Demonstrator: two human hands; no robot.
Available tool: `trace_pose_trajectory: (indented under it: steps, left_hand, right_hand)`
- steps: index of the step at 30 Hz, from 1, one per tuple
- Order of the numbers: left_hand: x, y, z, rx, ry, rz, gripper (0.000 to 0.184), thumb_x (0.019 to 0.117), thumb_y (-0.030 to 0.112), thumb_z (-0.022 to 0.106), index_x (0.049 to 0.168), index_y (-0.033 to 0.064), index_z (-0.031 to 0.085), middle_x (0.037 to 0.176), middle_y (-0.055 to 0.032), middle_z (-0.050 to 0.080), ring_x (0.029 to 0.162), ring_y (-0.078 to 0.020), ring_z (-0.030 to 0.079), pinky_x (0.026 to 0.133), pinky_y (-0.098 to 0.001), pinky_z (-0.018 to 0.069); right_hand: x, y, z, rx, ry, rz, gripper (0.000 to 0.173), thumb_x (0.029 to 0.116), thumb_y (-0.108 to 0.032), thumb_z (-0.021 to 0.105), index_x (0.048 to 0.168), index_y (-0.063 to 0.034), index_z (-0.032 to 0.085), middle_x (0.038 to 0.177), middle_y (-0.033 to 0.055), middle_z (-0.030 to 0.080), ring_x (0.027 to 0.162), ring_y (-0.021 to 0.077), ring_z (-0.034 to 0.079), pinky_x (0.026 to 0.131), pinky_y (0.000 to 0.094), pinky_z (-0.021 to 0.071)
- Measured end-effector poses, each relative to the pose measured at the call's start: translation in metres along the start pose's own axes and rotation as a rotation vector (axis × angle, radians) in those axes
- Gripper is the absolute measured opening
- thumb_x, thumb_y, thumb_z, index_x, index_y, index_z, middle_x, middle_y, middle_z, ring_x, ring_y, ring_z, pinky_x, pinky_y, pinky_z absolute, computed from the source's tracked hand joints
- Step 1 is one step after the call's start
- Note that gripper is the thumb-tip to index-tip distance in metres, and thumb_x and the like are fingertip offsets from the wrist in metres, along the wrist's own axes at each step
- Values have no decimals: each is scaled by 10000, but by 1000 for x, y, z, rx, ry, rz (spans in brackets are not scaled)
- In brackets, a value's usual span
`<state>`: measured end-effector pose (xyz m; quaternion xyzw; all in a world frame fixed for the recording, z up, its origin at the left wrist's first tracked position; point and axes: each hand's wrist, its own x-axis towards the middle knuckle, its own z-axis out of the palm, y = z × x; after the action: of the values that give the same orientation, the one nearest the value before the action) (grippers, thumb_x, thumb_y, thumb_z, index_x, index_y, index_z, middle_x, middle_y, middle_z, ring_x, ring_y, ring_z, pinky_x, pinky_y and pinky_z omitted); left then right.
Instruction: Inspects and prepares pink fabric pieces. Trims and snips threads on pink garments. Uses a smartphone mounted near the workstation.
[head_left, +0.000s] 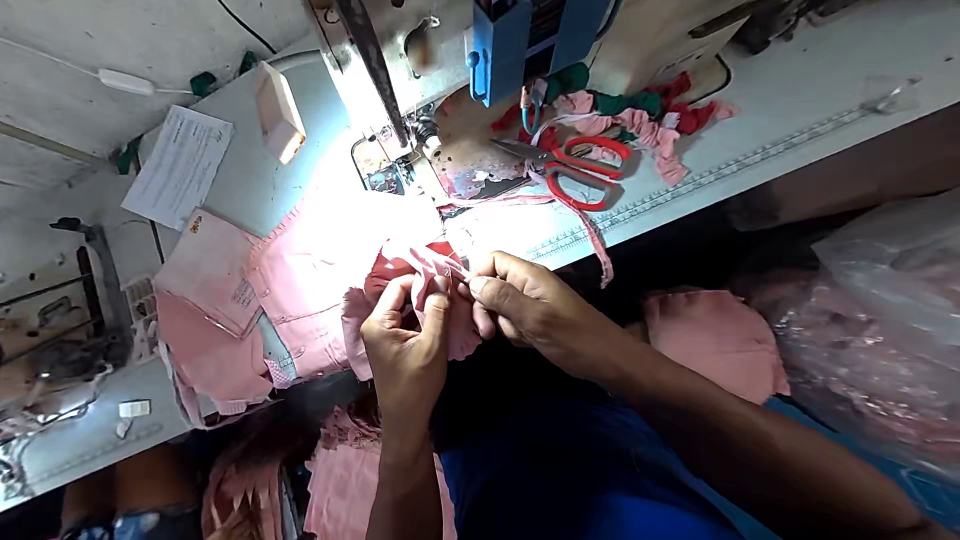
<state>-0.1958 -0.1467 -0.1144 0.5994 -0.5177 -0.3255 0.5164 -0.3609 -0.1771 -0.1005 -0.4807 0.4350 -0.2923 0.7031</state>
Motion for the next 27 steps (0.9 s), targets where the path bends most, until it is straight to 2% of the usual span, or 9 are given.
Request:
trace_pose_trajectory:
  steps: [5,10,18,23,27]
  left_hand:
    - [-4,1,5,55,27,13,53,932,103,687,974,87,714,793,47,697,688,-29,667,604,-205,576]
    - [-5,0,6,105,31,22,45,926,126,685,958,106,709,775,63,682,686,-17,657,601,-200,563]
    - [-5,-1,5,141,11,38,21,921,129,678,918,115,694,754,71,658,662,-7,636,588,-199,552]
    - [-4,-3,3,64,-7,16,50,936,104,668,961,93,710,765,60,678,665,-10,643,585,-188,551]
    - [-4,-4,3,96,-4,12,32,929,114,668,931,112,700,747,71,664,651,-6,633,581,-191,545]
  right_hand:
    - [5,2,0,174,-19,67,211,1100,-221,463,959,-97,561,636,7,571,435,8,371,413,140,264]
    - [7,2,2,207,3,62,230,1097,-202,470,913,-88,548,604,6,545,426,2,364,409,133,264]
    - [11,11,7,-11,140,-77,166,1053,-212,565,934,-97,583,602,4,560,472,50,479,447,180,368]
    - [15,8,5,251,20,46,254,1093,-183,463,879,-79,552,579,-3,530,425,0,383,405,132,284]
    - [14,8,5,125,66,3,218,1075,-181,504,891,-85,572,587,0,556,441,18,410,426,154,300]
